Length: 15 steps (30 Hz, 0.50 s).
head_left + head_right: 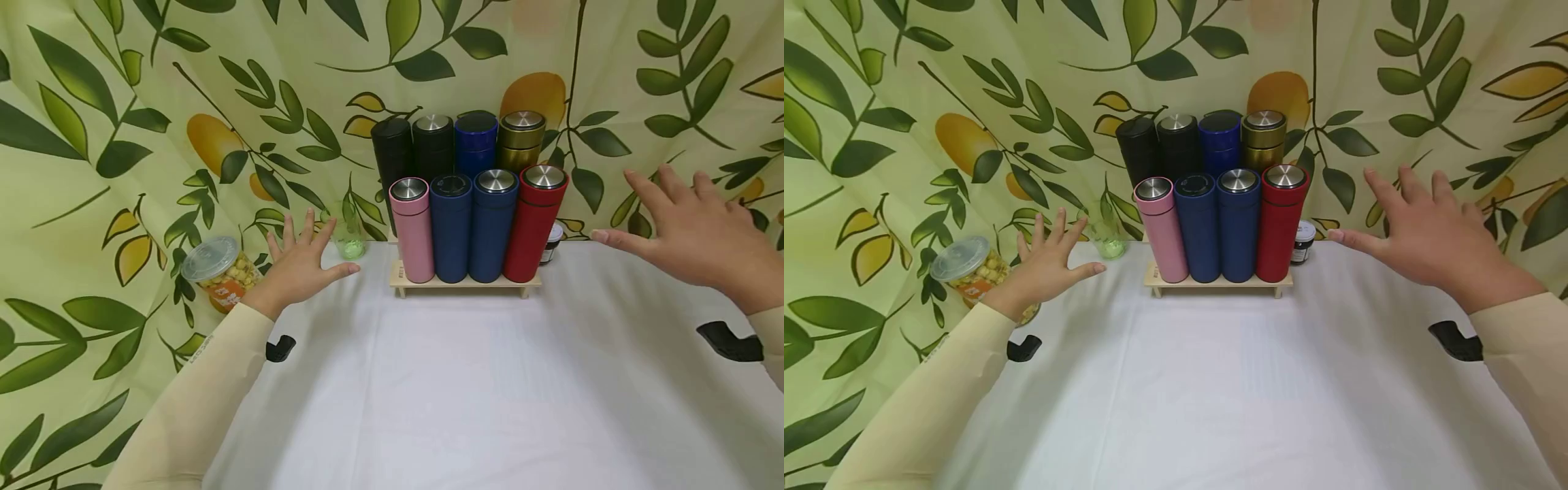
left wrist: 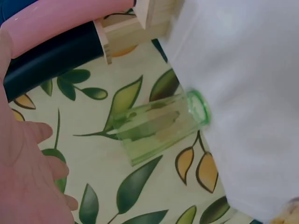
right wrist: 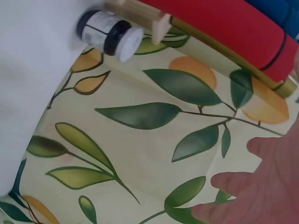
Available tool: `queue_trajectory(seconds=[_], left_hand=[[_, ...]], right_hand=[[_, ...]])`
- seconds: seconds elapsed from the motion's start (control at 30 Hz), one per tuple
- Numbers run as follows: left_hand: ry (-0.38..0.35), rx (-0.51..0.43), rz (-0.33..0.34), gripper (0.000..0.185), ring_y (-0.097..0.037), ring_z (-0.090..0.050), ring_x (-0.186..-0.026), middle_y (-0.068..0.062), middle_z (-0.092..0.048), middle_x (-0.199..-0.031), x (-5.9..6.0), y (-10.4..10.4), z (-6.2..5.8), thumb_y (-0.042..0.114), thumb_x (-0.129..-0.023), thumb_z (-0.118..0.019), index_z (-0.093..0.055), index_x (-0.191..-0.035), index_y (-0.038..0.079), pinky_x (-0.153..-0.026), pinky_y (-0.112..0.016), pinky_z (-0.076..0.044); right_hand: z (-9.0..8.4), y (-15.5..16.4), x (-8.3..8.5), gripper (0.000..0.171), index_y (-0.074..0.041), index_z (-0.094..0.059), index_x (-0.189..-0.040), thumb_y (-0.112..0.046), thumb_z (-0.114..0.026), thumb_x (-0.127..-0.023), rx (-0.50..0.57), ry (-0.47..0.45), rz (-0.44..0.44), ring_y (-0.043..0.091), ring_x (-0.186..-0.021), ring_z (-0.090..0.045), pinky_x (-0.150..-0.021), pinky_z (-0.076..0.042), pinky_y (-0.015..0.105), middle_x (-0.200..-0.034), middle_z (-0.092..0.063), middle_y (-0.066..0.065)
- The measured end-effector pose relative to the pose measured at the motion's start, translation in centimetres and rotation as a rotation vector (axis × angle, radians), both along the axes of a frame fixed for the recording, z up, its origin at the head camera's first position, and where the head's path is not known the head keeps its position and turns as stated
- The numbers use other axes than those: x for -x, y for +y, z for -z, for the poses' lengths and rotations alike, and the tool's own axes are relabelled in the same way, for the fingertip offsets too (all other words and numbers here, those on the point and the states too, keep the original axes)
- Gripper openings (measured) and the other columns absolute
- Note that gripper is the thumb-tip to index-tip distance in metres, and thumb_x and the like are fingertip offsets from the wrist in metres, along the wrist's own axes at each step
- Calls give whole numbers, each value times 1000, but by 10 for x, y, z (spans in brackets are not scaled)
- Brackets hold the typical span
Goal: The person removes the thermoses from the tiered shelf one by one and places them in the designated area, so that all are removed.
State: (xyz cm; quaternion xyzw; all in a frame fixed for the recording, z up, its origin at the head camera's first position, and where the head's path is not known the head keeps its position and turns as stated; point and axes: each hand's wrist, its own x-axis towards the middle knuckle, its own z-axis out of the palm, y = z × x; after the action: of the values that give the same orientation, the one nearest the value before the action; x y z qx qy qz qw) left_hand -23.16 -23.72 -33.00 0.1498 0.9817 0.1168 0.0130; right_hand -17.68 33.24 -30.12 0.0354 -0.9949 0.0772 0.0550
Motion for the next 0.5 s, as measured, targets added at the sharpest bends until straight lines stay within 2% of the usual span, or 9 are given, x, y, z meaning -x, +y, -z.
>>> queue_trajectory(seconds=[0.07, 0.17, 0.27, 0.37, 0.5], left_hand=[[4, -28, -2, 110, -44, 33, -154, -11, 18, -179, 0, 0, 1, 89, -95, -50, -8, -177, 30, -114, -72, 28], [7, -105, 8, 106, -46, 28, -156, -12, 14, -180, 3, 1, 4, 86, -97, -51, -9, -177, 29, -117, -75, 23], [6, -205, 26, 102, -47, 23, -158, -12, 9, -180, 5, 1, 9, 84, -100, -48, -9, -177, 29, -119, -76, 18], [-4, -350, 56, 99, -46, 17, -161, -11, 5, -180, 8, 1, 14, 83, -102, -42, -11, -177, 27, -121, -77, 13], [-63, -624, 114, 105, -42, 4, -163, -9, -3, -181, 13, 4, 22, 88, -99, -34, -12, -177, 21, -125, -76, 1]], right_hand=[[-3, 0, 2, 111, -6, -1, -174, -72, -56, -103, 48, 17, -22, 73, -149, -3, -104, -12, 96, -170, -4, 42], [-7, 0, 4, 107, 0, 0, -173, -60, -60, -107, 169, 47, -81, 69, -151, -8, -114, -10, 88, -171, -7, 41], [-9, -2, 7, 101, 0, 2, -172, -50, -60, -110, 317, 56, -123, 63, -156, -6, -122, -3, 78, -173, -4, 38], [-9, -5, 9, 97, -7, 5, -174, -45, -57, -111, 450, 55, -130, 60, -158, -3, -122, 1, 79, -175, -2, 34], [-6, -10, 11, 88, -20, 3, -177, -37, -55, -113, 618, 75, -159, 62, -156, -10, -117, -3, 86, -176, -9, 31]])
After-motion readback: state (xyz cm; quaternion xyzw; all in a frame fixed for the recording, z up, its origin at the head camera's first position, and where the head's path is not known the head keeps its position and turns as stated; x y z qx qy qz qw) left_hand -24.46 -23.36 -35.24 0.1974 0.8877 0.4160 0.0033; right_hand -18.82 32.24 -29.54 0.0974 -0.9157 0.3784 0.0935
